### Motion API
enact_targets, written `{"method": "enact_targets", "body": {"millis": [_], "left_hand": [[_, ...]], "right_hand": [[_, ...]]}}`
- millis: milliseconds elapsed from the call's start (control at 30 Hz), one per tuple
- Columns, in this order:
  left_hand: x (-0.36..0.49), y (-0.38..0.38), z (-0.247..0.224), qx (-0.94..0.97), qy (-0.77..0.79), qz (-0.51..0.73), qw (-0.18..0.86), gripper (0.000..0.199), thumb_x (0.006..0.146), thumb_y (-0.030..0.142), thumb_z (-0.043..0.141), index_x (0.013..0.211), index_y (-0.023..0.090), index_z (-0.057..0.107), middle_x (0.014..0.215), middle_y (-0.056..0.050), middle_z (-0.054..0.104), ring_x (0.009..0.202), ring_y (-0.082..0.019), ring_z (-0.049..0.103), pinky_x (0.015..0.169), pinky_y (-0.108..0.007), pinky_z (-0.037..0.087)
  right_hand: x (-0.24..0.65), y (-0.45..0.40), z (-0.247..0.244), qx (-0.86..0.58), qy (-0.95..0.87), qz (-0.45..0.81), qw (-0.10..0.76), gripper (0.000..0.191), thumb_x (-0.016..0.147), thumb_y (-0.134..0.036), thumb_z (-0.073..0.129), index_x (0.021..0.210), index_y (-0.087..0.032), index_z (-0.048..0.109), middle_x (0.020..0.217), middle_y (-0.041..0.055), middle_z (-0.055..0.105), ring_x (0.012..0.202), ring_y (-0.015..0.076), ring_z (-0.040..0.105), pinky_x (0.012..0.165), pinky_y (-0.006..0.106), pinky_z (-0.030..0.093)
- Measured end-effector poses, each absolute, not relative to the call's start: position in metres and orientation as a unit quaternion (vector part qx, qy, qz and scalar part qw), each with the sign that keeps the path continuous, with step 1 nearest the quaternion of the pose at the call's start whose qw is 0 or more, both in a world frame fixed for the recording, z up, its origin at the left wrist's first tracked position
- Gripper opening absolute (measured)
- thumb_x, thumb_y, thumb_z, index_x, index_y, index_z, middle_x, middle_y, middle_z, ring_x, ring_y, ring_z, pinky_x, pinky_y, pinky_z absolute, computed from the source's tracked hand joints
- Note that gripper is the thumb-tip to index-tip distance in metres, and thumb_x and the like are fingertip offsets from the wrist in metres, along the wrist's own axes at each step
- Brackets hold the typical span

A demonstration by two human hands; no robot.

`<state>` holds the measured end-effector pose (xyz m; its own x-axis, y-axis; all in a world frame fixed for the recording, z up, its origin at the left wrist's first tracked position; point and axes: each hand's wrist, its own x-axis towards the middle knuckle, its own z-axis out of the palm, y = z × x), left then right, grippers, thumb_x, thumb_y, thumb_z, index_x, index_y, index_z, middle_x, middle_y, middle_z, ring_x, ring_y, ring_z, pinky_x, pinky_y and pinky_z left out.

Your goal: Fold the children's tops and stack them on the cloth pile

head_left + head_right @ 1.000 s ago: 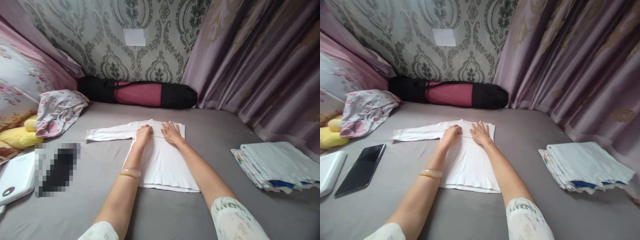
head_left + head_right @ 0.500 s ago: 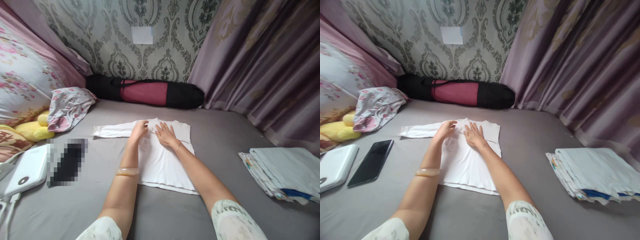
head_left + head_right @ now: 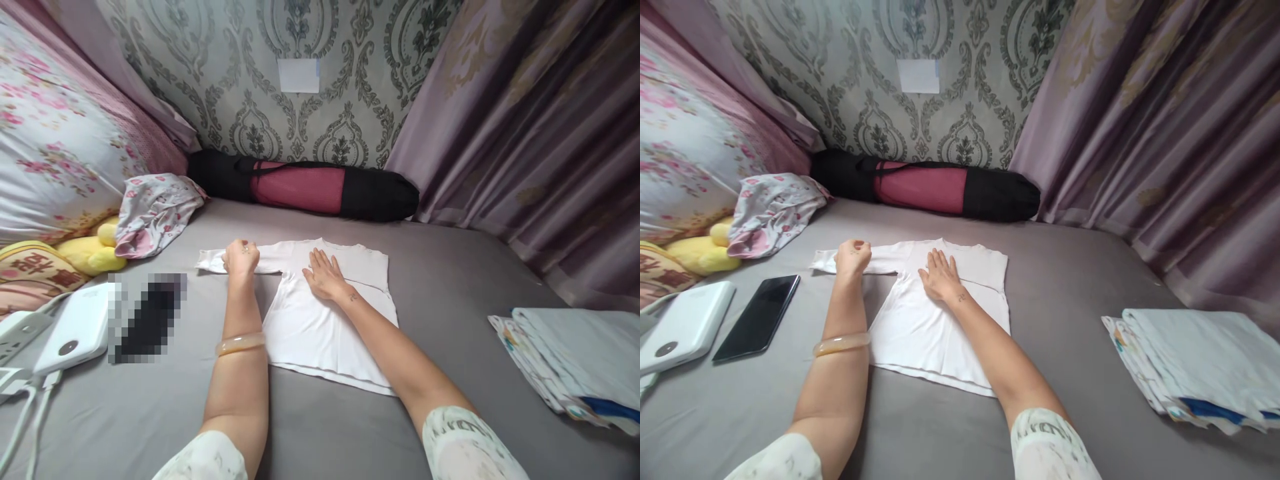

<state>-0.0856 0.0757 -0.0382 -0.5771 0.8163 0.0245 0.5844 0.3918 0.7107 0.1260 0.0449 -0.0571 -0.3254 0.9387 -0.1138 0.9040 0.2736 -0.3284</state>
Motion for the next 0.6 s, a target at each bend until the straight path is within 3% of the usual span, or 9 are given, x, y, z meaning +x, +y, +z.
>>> {"method": "enact_targets", "body": {"millis": [267, 467, 600], "left_hand": [[-0.077, 0.061, -0.034, 0.311, 0.872, 0.361, 0.109, 0.042, 0.081, 0.033, 0.057, 0.117, 0.012, 0.056, 0.138, -0.025, 0.042, 0.136, -0.041, 0.029, 0.107, -0.057, 0.029], [-0.086, 0.064, -0.040, 0.211, 0.865, 0.446, 0.089, 0.049, 0.076, 0.029, 0.059, 0.121, 0.014, 0.047, 0.144, -0.024, 0.029, 0.136, -0.043, 0.028, 0.105, -0.060, 0.030], [-0.093, 0.072, -0.046, 0.132, 0.858, 0.486, 0.101, 0.056, 0.070, 0.022, 0.061, 0.122, 0.015, 0.041, 0.142, -0.023, 0.030, 0.134, -0.042, 0.033, 0.103, -0.058, 0.034]], "right_hand": [[0.126, 0.045, -0.060, -0.574, -0.798, 0.174, 0.055, 0.068, 0.100, -0.047, 0.019, 0.155, -0.006, 0.018, 0.163, 0.0114, 0.009, 0.150, 0.0220, 0.005, 0.119, 0.042, 0.000], [0.131, 0.071, -0.047, -0.576, -0.797, 0.164, 0.079, 0.054, 0.102, -0.035, 0.018, 0.139, -0.015, 0.051, 0.153, 0.0105, 0.039, 0.143, 0.0216, 0.030, 0.118, 0.044, 0.004], [0.133, 0.090, -0.057, -0.611, -0.776, 0.134, 0.082, 0.058, 0.101, -0.035, 0.022, 0.151, -0.008, 0.030, 0.161, 0.0116, 0.021, 0.149, 0.0215, 0.013, 0.119, 0.042, 0.004]]}}
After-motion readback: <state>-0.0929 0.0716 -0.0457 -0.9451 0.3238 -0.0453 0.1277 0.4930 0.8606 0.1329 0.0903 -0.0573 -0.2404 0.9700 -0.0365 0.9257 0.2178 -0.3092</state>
